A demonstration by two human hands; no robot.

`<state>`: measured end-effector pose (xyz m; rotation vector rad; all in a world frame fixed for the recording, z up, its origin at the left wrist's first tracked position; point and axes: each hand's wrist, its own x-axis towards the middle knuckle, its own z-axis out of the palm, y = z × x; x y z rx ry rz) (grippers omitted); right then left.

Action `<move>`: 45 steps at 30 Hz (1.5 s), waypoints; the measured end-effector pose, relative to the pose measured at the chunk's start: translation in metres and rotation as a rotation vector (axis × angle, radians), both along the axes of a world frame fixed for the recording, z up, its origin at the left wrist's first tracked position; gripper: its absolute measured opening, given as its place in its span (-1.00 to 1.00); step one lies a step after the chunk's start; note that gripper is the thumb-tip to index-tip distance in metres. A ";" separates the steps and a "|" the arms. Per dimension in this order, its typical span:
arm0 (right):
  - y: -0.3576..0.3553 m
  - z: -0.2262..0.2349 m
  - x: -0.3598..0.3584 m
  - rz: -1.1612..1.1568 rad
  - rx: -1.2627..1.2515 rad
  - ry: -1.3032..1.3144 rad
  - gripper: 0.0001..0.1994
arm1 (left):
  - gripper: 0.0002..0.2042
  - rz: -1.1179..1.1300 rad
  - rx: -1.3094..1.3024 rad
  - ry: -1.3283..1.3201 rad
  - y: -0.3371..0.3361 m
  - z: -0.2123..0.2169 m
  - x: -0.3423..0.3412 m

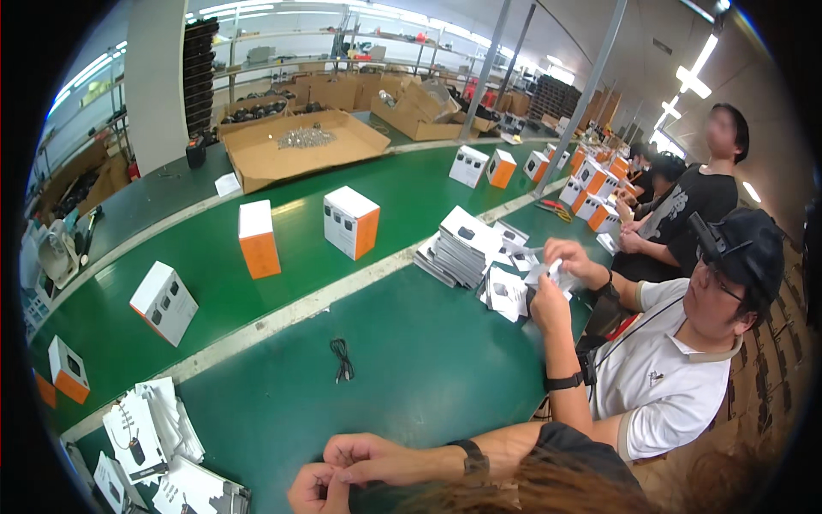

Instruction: Packing electronic devices, cables, and user manuals into individual boxes on a factory assembly line.

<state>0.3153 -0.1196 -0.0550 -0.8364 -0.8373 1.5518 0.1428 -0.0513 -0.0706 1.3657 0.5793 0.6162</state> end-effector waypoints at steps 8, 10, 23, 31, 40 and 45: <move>-0.002 -0.003 0.005 0.052 0.064 0.046 -0.83 | -0.71 -0.155 -0.091 0.175 0.017 -0.002 -0.012; -0.003 0.004 -0.001 0.020 0.063 0.042 -0.78 | -0.73 -0.189 -0.210 0.057 0.017 -0.004 -0.015; -0.019 0.002 -0.019 0.228 0.475 -0.540 -0.46 | -0.75 -0.454 -0.486 -0.431 0.025 -0.017 0.000; -0.006 -0.011 -0.022 0.404 0.256 0.578 -0.52 | -0.73 -0.623 -0.268 -0.481 0.014 -0.015 0.028; 0.001 -0.005 0.000 0.284 0.537 -0.342 -0.48 | -0.66 -0.439 0.039 -0.380 -0.011 0.006 0.002; -0.010 0.012 0.017 0.392 0.167 -0.171 -0.32 | -0.55 -0.711 -0.075 0.081 0.006 0.017 0.000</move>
